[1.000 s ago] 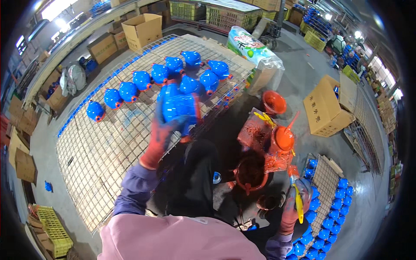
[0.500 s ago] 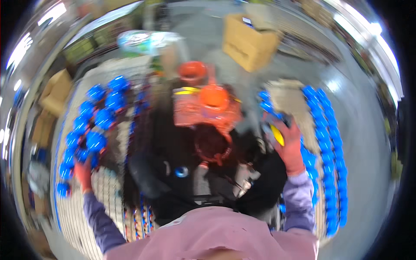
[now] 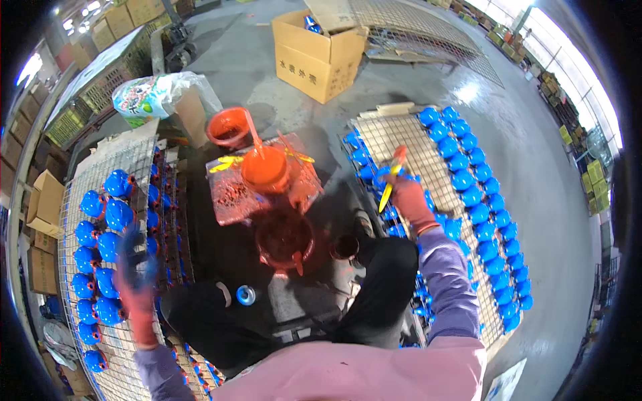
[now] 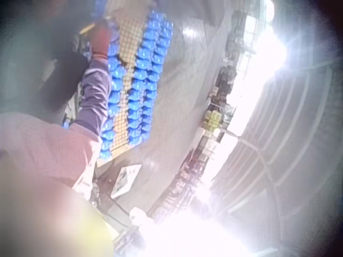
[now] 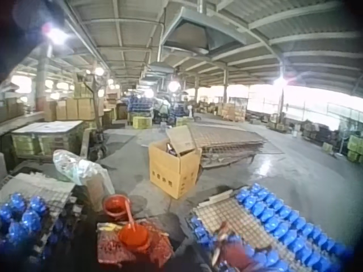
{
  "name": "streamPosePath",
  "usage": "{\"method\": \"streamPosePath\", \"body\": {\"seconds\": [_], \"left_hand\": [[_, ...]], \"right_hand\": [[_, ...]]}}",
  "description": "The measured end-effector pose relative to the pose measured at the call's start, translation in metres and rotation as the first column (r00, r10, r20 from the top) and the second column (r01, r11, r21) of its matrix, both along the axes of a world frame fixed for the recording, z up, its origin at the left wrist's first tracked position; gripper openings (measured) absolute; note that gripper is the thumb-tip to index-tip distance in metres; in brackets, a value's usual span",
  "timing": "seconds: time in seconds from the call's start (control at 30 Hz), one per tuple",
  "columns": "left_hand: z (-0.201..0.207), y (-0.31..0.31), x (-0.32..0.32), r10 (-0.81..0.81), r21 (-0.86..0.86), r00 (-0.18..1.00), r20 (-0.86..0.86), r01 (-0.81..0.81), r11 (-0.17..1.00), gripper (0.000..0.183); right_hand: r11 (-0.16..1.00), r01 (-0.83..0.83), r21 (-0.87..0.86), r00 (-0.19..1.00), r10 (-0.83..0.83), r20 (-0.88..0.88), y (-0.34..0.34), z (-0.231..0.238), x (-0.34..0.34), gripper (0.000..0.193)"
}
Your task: The person paints the rim of blue metal components with orange paint using a paintbrush.
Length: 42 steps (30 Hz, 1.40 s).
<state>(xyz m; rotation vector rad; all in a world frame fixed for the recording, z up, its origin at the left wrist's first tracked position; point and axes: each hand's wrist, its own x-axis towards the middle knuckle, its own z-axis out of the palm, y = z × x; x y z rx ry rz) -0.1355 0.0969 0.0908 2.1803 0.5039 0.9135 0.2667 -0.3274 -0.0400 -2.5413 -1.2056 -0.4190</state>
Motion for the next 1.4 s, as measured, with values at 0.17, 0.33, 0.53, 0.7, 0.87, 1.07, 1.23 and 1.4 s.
{"method": "streamPosePath", "body": {"seconds": [0.17, 0.33, 0.53, 0.7, 0.87, 1.07, 1.23, 1.4], "left_hand": [[-0.034, -0.068, 0.131, -0.486, 0.1, 0.854, -0.188, 0.509, 0.855, 0.052], [-0.085, -0.077, 0.161, -0.533, 0.062, 0.759, -0.374, 0.594, 0.802, 0.052], [-0.096, -0.065, 0.155, -0.56, 0.069, 0.727, -0.398, 0.632, 0.772, 0.055], [-0.087, -0.07, 0.155, -0.603, 0.008, 0.749, -0.273, 0.629, 0.778, 0.053], [-0.087, -0.078, 0.151, -0.653, -0.203, 0.741, -0.157, 0.623, 0.756, 0.053], [-0.082, -0.084, 0.148, -0.759, -0.456, 0.58, 0.295, 0.784, 0.422, 0.058], [-0.073, -0.077, 0.117, -0.402, -0.721, 0.604, 0.688, 0.506, -0.474, 0.082], [-0.051, -0.042, 0.102, -0.03, -0.726, 0.736, 0.676, 0.658, -0.2, 0.081]], "right_hand": [[0.921, -0.09, -0.38, 0.991, 0.046, -0.122, 0.021, -0.076, 0.03, 0.028], [0.904, -0.071, -0.421, 0.996, 0.041, -0.081, 0.011, -0.124, 0.055, 0.031], [0.903, -0.116, -0.415, 0.993, 0.101, -0.058, 0.02, -0.116, 0.058, 0.026], [0.998, 0.009, -0.062, 0.941, -0.029, -0.338, 0.034, -0.028, 0.025, 0.031], [0.887, -0.132, 0.443, 0.669, 0.409, -0.62, 0.061, 0.087, -0.057, 0.029], [0.694, -0.212, 0.689, 0.318, 0.715, -0.623, 0.13, 0.182, -0.13, 0.031], [0.674, -0.191, 0.714, 0.191, 0.738, -0.647, 0.209, 0.178, -0.144, 0.033], [0.628, -0.278, 0.727, 0.371, 0.768, -0.522, 0.242, 0.156, -0.137, 0.039]]}}
